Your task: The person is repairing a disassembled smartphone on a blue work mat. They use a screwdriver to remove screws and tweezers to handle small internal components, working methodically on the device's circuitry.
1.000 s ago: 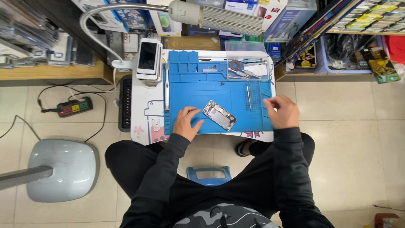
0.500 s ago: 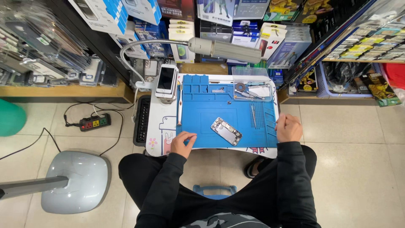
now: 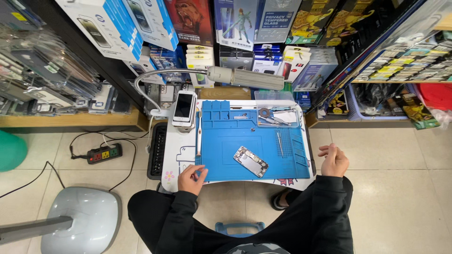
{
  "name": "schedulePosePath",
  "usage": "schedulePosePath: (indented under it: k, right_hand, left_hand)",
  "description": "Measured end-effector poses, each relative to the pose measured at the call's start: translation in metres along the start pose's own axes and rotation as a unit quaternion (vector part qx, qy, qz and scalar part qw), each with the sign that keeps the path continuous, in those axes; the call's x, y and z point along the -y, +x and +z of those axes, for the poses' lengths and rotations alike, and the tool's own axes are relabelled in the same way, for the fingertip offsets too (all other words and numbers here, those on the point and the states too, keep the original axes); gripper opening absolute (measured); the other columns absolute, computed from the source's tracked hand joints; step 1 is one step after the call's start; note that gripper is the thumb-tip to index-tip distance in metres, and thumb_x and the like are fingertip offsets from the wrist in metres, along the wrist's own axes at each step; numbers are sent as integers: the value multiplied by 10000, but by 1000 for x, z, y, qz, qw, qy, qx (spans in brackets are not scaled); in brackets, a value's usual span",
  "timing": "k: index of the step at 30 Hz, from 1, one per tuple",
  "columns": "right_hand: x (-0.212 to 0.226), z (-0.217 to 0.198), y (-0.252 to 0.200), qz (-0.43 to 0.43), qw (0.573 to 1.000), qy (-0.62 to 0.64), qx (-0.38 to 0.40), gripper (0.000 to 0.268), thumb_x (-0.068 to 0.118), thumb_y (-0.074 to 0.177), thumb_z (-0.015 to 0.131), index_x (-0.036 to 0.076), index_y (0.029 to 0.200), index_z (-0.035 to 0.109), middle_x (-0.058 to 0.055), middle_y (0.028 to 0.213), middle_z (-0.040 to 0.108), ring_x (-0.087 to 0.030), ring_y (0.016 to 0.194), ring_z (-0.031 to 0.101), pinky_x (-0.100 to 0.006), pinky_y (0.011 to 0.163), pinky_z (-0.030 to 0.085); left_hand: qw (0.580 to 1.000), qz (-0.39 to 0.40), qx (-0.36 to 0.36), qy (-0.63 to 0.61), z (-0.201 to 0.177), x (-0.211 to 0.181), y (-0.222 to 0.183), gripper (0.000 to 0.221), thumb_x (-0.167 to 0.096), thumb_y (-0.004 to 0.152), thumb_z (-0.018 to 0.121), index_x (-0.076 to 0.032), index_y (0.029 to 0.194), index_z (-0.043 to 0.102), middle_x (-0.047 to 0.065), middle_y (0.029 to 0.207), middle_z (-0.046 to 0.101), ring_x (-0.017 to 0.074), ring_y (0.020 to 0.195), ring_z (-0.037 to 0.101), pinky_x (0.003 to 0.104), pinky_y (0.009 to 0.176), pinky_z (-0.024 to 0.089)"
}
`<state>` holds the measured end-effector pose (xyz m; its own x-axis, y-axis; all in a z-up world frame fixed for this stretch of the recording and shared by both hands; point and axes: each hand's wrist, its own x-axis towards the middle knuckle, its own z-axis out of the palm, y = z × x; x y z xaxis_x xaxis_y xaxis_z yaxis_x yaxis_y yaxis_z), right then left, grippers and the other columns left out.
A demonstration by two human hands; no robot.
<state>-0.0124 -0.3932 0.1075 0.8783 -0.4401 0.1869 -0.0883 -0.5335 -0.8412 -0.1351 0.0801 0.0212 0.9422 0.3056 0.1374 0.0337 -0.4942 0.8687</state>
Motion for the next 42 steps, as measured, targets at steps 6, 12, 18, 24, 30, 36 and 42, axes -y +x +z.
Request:
schedulePosePath:
  k: [6,12,18,24,30,36,42]
  right_hand:
    - [5,14,7,24,999,7,34,225,-23,946,540,110,1069,673,-93,964,745,-264,877,690,-386,851,531]
    - [-4,30,12,-45,995,88,3,382,-193,961,387,106,740,474,-77,669,606,-203,689,615,-308,757,494]
    - [9,37,10,-42,994,88,40,444,-207,914,293,64,713,582,-56,614,473,-166,615,464,-312,665,444]
    - [2,36,6,-34,995,74,65,491,-218,889,307,87,638,598,-37,603,484,-161,587,442,-282,631,430]
    - [3,35,8,-32,995,95,22,469,-201,919,319,95,681,593,-29,612,448,-136,608,428,-268,649,408]
    - [23,36,1,-19,999,17,47,365,-149,967,469,79,814,710,-134,773,653,-254,668,591,-381,702,521]
    - [16,37,3,-92,994,31,42,411,-180,960,429,73,783,701,-130,786,676,-308,751,643,-384,765,550]
  left_hand:
    - [1000,3,15,14,17,1,2,171,-295,903,833,-163,1010,818,2,848,774,140,650,694,237,539,543]
    - [999,-2,49,21,41,-21,21,183,-238,1002,713,-128,1120,800,63,909,772,203,738,714,291,611,589]
    - [998,16,29,60,48,-26,28,180,-206,1001,654,-176,1119,786,2,917,745,181,777,715,320,675,605]
    - [998,23,22,60,51,-24,24,162,-199,987,652,-201,1087,780,-13,905,743,174,774,715,320,671,599]
    - [999,42,-16,-6,59,-16,28,292,-24,961,519,-199,976,753,-25,900,704,231,763,690,356,729,601]
    - [998,46,-7,-37,68,6,27,439,90,899,459,-192,567,514,-71,640,706,235,687,705,327,680,588]
    - [999,16,-31,-22,69,7,27,402,72,851,406,-180,551,494,8,520,576,311,570,592,344,643,541]
